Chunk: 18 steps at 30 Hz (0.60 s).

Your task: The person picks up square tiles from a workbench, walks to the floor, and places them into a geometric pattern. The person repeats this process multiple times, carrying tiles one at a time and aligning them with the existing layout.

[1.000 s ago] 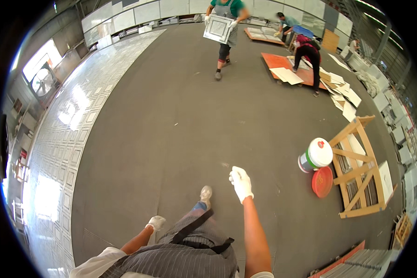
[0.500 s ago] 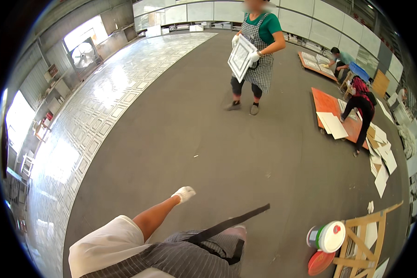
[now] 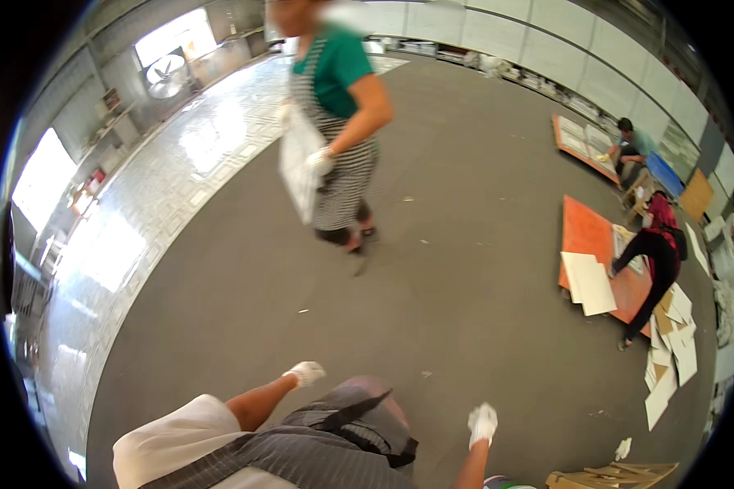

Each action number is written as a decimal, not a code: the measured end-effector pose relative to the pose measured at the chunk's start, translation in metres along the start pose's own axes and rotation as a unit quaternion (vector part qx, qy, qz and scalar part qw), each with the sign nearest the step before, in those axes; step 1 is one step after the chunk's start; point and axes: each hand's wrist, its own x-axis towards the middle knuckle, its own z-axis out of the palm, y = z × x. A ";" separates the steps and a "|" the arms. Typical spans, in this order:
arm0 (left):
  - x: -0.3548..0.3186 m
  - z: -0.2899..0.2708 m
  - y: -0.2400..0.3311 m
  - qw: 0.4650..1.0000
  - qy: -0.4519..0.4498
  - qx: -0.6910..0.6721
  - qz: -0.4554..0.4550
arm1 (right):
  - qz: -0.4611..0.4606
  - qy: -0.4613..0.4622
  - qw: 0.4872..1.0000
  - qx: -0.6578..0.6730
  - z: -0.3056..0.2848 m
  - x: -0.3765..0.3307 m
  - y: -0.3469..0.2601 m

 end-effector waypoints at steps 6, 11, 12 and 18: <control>0.127 -0.018 -0.015 0.887 -0.187 0.405 0.119 | -0.177 -0.002 0.960 -0.218 0.205 0.094 -0.166; 0.298 -0.030 0.028 0.890 -0.144 0.416 0.117 | -0.017 0.032 0.950 -0.310 0.191 0.174 -0.143; 0.339 -0.047 0.122 0.901 -0.131 0.386 0.147 | -0.022 0.019 0.878 -0.478 0.094 0.226 -0.105; 0.450 -0.125 0.416 0.991 0.109 -0.068 -0.039 | 0.072 -0.041 0.610 -0.788 0.075 0.214 -0.119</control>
